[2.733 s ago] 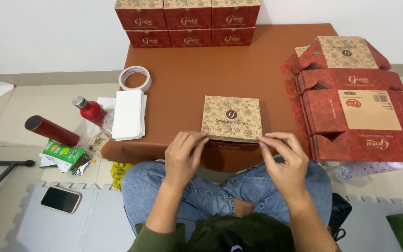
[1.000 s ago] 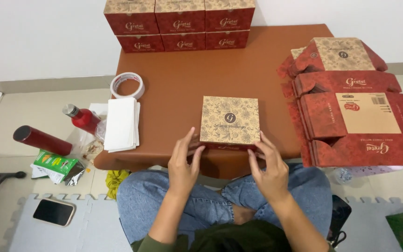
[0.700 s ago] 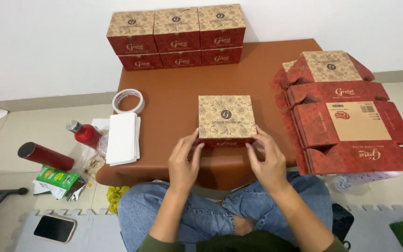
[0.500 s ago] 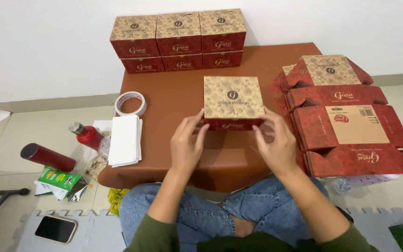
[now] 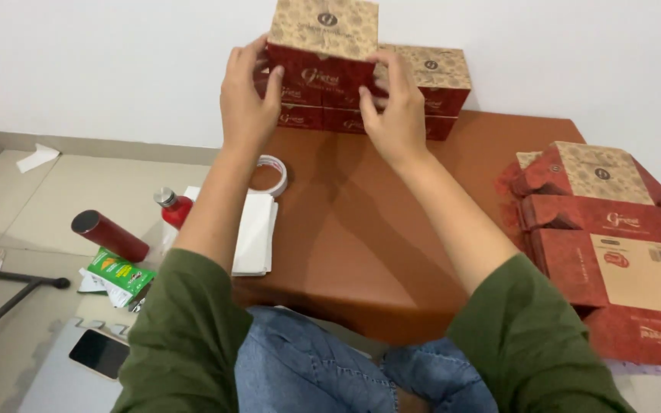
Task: Assembling cardboard gift boxes by folding along pre-scored lines and tucking in tabs.
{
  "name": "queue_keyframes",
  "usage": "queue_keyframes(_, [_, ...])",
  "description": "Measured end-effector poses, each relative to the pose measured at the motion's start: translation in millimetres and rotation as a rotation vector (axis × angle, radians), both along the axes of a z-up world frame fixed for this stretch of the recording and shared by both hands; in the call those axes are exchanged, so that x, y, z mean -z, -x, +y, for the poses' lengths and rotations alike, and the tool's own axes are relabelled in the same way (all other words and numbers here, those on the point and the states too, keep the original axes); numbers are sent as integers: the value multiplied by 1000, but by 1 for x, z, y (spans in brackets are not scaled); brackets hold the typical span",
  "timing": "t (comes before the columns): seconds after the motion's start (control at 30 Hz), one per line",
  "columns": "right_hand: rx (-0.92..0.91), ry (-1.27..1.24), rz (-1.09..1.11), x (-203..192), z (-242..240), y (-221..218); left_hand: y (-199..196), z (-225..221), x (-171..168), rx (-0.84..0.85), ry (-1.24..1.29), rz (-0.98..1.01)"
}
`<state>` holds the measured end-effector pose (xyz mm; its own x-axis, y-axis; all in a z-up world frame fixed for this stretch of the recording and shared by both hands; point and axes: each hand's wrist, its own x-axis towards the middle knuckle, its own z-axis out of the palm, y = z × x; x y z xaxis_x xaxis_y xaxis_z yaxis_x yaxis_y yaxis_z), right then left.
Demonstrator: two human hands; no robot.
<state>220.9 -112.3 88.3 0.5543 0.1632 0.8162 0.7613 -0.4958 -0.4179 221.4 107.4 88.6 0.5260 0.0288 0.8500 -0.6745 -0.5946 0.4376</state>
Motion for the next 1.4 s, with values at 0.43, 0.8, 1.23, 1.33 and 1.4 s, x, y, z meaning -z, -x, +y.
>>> queue_keyframes(0.43, [44,45,-4,49,59,-111,-111,53,56,-73,28,64])
queue_keyframes(0.8, [213,155,-50,82,59,-146,-124,56,60,-133,-30,-3])
queue_keyframes(1.23, [206,191,14,64,49,-54,-106,54,70,-303,-95,290])
queue_keyframes(1.33, [147,300,271,63,20,29,-25,16,46,-194,-177,188])
queue_keyframes(1.4, [71,397,424,65,-8,90,40,-13,35,-41,-323,195])
